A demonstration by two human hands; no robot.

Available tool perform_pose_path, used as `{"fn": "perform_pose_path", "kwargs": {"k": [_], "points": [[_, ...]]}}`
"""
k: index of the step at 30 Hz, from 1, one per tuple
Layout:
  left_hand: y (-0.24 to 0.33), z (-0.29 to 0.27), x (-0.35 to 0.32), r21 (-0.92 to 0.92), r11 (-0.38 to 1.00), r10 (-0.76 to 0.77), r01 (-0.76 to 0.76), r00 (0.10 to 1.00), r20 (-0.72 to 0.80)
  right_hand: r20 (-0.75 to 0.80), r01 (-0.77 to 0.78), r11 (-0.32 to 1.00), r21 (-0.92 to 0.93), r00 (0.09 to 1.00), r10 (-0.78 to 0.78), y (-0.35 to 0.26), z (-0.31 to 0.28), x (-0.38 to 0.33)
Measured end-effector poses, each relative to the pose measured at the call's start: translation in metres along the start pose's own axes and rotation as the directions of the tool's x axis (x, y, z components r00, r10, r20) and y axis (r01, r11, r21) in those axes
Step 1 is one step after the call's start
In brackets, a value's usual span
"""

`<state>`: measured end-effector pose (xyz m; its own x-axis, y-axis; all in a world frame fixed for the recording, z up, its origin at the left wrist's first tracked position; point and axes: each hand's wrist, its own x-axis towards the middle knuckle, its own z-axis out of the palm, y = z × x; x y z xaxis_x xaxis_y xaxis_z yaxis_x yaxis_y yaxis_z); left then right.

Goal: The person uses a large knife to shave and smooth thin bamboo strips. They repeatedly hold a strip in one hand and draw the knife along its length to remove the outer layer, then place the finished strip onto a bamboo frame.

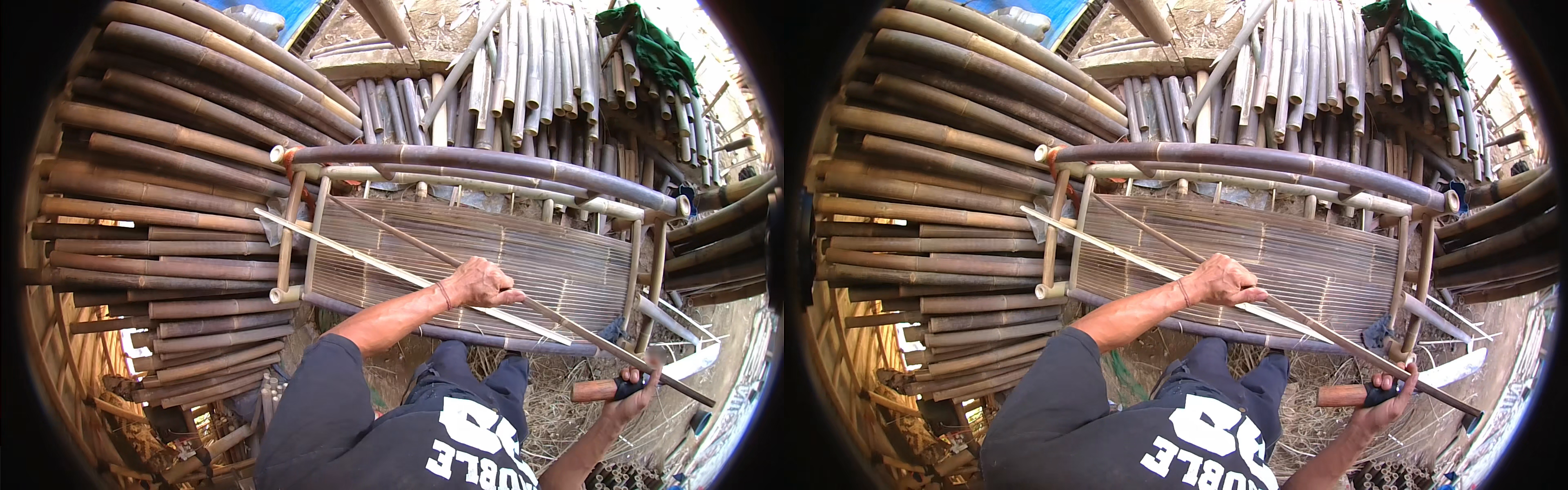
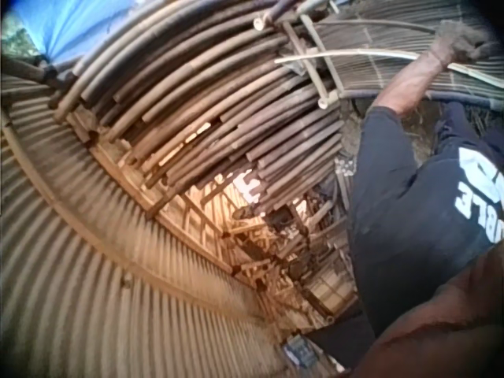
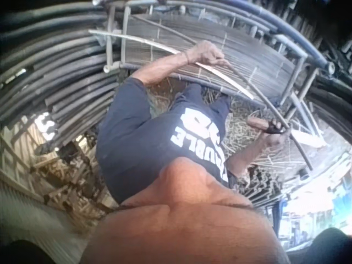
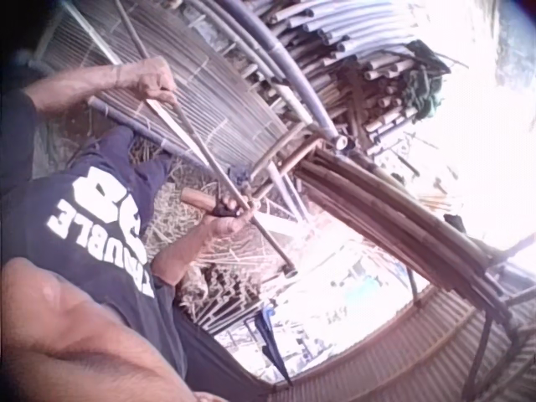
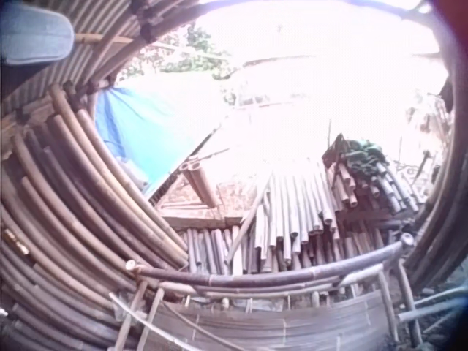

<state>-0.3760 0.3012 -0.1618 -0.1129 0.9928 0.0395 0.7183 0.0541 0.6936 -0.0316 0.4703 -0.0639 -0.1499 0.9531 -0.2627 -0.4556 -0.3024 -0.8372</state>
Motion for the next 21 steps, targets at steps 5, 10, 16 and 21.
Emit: {"fn": "perform_pose_path", "kwargs": {"k": [5, 10, 16, 21], "points": [[-0.004, 0.004, 0.023, 0.065, 0.997, -0.044, 0.043, 0.999, 0.001, -0.030, -0.087, 0.995, -0.048, 0.996, 0.086, 0.008, -0.003, 0.022], [-0.054, 0.046, 0.084, 0.380, 0.907, -0.157, 0.180, 0.983, -0.091, -0.271, -0.139, 0.973, -0.182, 0.959, 0.086, -0.002, -0.016, 0.054], [-0.112, 0.101, 0.136, 0.290, 0.830, -0.511, 0.476, 0.858, 0.054, -0.329, -0.158, 0.904, -0.397, 0.944, 0.021, -0.039, -0.145, 0.136], [-0.146, 0.143, 0.215, 0.469, 0.589, -0.778, 0.658, 0.619, 0.109, -0.471, -0.362, 0.740, -0.567, 0.879, 0.070, 0.005, -0.247, 0.118]]}}
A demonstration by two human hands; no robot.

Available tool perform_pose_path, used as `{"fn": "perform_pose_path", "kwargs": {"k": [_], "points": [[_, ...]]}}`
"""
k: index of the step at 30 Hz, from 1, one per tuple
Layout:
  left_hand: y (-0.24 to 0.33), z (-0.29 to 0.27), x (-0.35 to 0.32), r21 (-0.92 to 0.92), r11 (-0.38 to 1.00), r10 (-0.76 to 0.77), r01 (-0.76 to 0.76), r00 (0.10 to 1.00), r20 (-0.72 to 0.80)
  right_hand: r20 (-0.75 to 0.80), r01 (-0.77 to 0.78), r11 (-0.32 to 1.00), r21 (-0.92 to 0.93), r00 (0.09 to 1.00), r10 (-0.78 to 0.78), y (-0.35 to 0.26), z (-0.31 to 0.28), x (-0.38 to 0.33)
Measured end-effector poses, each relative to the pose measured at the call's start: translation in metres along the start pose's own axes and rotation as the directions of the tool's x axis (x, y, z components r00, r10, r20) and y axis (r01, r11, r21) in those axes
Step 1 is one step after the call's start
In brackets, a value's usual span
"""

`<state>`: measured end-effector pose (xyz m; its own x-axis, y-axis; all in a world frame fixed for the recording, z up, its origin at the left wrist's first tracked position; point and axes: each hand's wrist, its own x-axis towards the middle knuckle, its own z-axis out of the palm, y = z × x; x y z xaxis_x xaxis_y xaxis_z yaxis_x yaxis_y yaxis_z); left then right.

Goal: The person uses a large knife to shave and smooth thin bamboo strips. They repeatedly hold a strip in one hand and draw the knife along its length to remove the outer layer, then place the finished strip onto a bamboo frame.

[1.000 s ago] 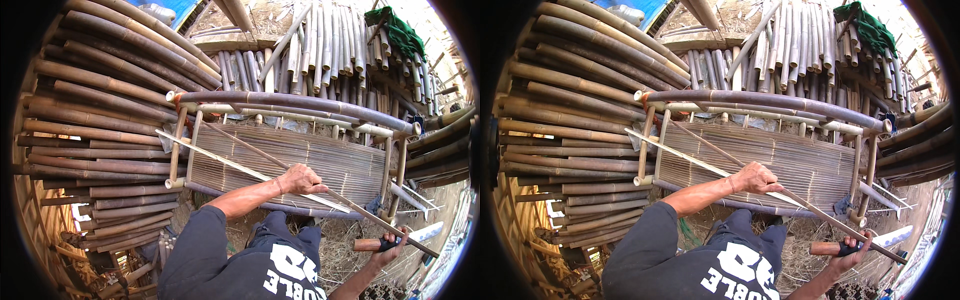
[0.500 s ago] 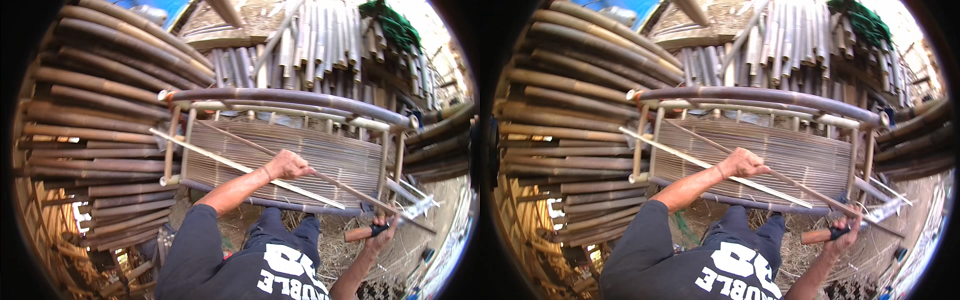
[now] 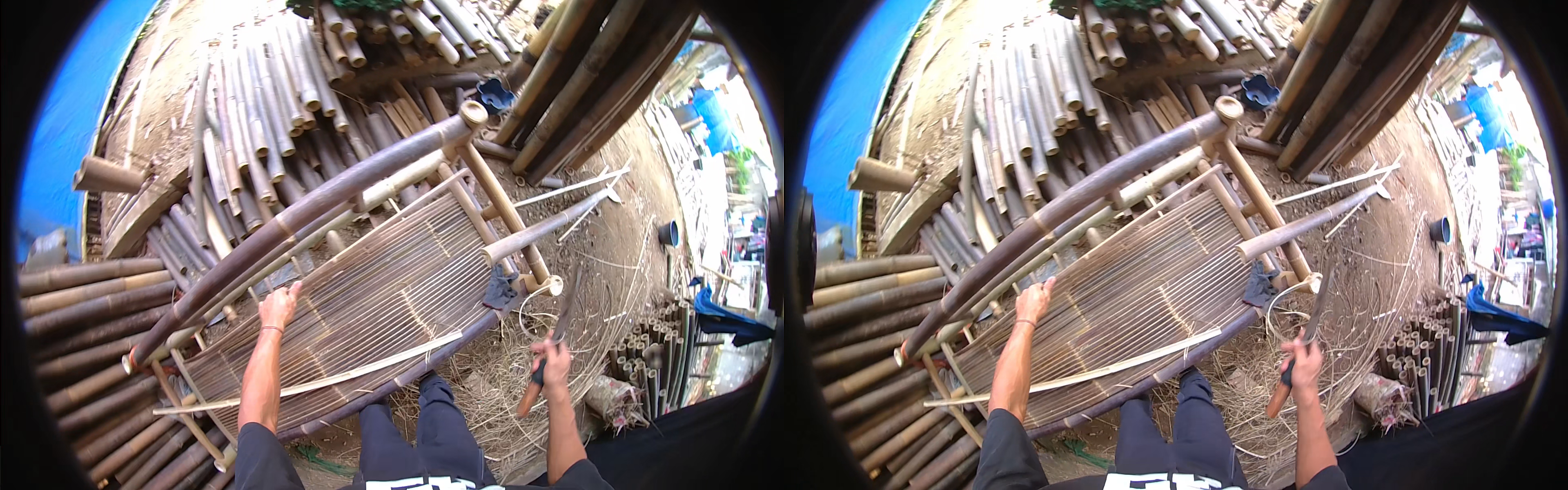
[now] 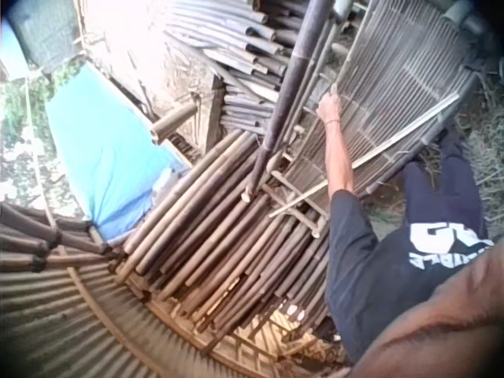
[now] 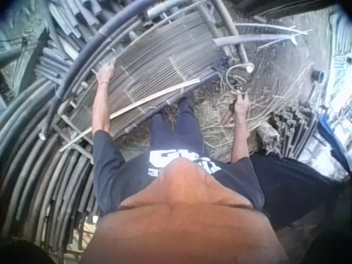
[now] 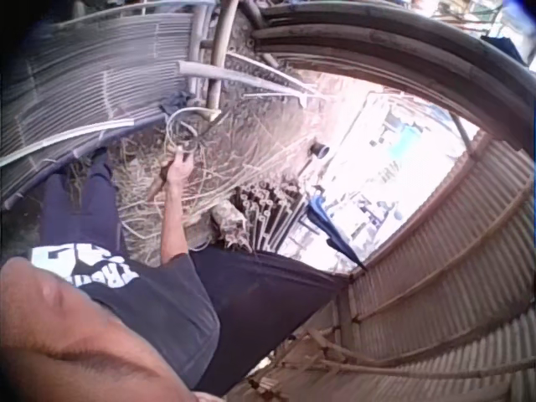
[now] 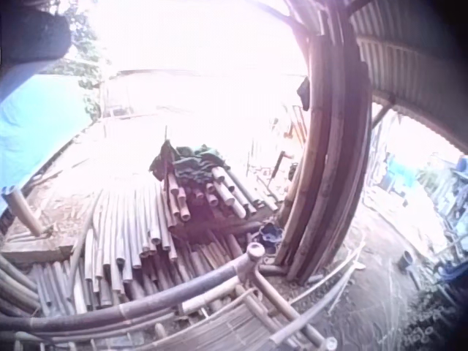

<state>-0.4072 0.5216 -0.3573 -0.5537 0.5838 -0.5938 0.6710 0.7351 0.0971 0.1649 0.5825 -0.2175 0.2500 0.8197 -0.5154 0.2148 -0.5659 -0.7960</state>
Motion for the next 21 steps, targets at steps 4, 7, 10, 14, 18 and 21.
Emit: {"fn": "perform_pose_path", "kwargs": {"k": [4, 7, 10, 14, 18, 21], "points": [[0.022, 0.034, 0.061, 0.072, 0.996, -0.058, 0.054, 0.997, 0.055, -0.181, -0.422, 0.880, -0.217, 0.904, 0.388, 0.143, -0.045, -0.023], [0.017, 0.069, 0.102, 0.091, 0.991, -0.105, 0.096, 0.990, 0.095, -0.309, -0.508, 0.557, -0.657, 0.855, 0.416, 0.319, -0.152, -0.072], [0.028, 0.091, 0.136, 0.153, 0.985, -0.093, 0.077, 0.991, 0.098, -0.252, -0.538, 0.278, -0.796, 0.711, 0.656, 0.304, -0.138, -0.114], [0.026, 0.107, 0.152, 0.169, 0.985, -0.060, 0.042, 0.993, 0.103, -0.377, -0.860, 0.006, -0.510, 0.230, 0.897, 0.311, -0.132, -0.139], [0.027, 0.115, 0.154, 0.160, 0.987, -0.030, 0.009, 0.991, 0.130, -0.304, -0.899, 0.102, -0.426, 0.248, 0.920, 0.315, -0.117, -0.136], [0.031, 0.115, 0.153, 0.129, 0.991, 0.017, -0.038, 0.987, 0.162, -0.130, -0.731, 0.243, -0.637, 0.412, 0.902, 0.290, -0.085, -0.098]]}}
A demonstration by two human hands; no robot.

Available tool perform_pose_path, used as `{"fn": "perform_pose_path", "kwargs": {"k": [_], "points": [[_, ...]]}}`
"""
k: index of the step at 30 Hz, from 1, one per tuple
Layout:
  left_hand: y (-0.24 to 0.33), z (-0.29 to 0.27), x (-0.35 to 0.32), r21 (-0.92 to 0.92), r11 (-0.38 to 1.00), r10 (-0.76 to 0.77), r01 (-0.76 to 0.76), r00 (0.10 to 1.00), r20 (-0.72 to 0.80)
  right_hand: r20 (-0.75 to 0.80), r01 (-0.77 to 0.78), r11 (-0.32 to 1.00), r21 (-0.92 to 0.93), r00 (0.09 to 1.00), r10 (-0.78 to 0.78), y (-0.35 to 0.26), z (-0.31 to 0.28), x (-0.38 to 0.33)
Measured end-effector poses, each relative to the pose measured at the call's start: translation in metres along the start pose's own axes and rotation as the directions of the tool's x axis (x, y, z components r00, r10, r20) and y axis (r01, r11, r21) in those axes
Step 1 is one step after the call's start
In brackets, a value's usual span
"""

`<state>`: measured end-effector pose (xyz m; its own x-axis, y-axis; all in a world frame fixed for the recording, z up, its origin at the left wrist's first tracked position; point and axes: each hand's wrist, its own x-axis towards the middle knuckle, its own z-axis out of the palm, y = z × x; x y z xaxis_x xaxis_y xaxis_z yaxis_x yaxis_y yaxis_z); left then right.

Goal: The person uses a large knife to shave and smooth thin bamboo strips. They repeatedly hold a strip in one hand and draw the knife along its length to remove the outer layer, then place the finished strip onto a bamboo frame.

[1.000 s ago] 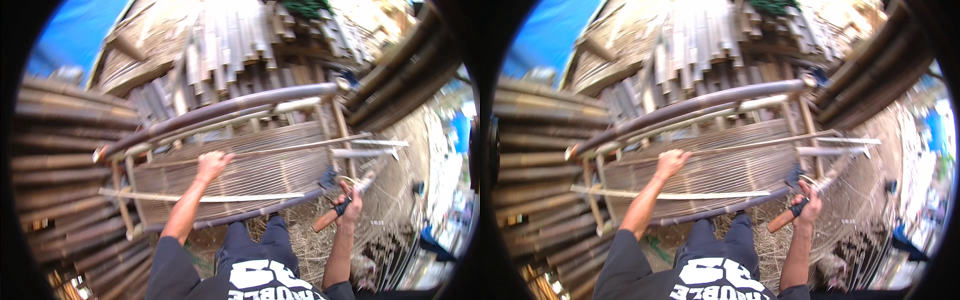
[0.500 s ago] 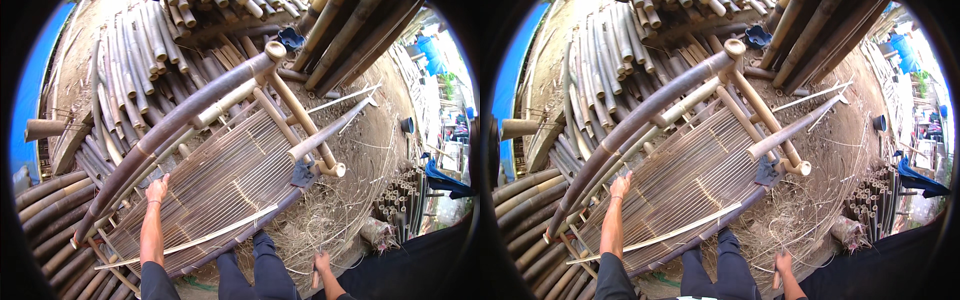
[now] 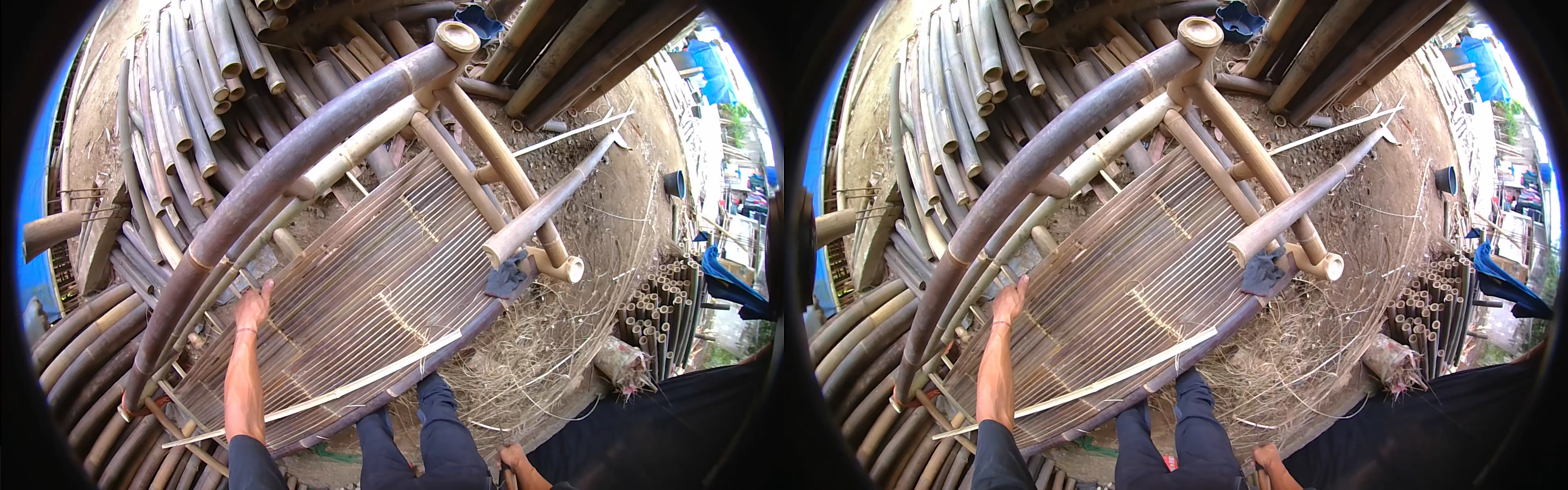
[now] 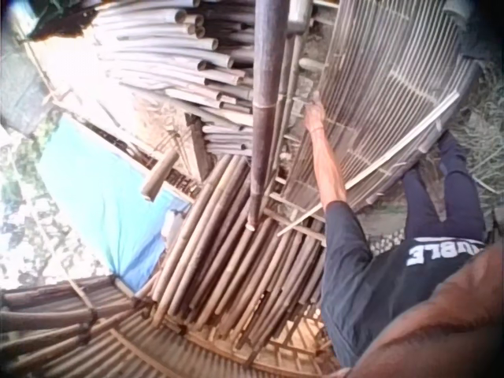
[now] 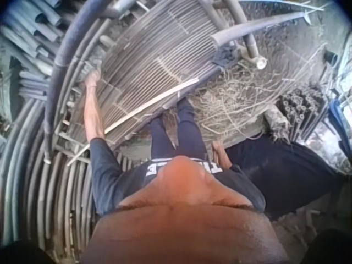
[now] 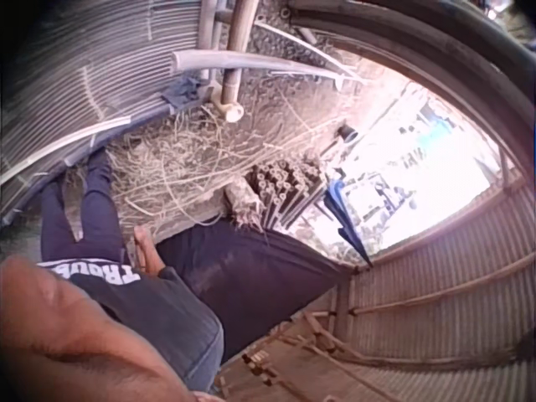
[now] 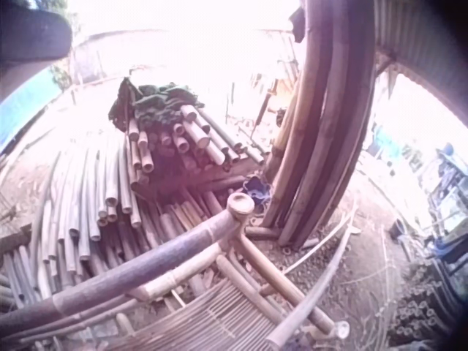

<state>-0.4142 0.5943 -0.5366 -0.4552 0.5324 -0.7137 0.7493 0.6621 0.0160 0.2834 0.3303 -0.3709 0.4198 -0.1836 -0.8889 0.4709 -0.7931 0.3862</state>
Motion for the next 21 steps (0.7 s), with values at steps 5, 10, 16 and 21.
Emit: {"fn": "perform_pose_path", "kwargs": {"k": [5, 10, 16, 21], "points": [[-0.010, 0.005, 0.009, -0.061, 0.996, 0.058, -0.058, 0.998, 0.001, -0.250, 0.402, 0.881, -0.251, 0.852, -0.460, -0.134, 0.004, -0.034], [-0.023, -0.002, 0.029, -0.113, 0.994, 0.033, -0.011, 0.981, 0.189, -0.215, 0.778, 0.567, -0.272, 0.525, -0.824, -0.315, 0.014, -0.093], [-0.016, -0.002, 0.020, -0.138, 0.988, 0.083, -0.063, 0.986, 0.142, -0.314, 0.701, 0.227, -0.676, 0.004, -0.949, -0.525, 0.027, -0.050], [-0.017, 0.001, 0.011, -0.187, 0.976, 0.120, -0.112, 0.992, 0.034, -0.347, 0.625, 0.398, -0.671, 0.210, -0.914, -0.607, 0.022, -0.039]]}}
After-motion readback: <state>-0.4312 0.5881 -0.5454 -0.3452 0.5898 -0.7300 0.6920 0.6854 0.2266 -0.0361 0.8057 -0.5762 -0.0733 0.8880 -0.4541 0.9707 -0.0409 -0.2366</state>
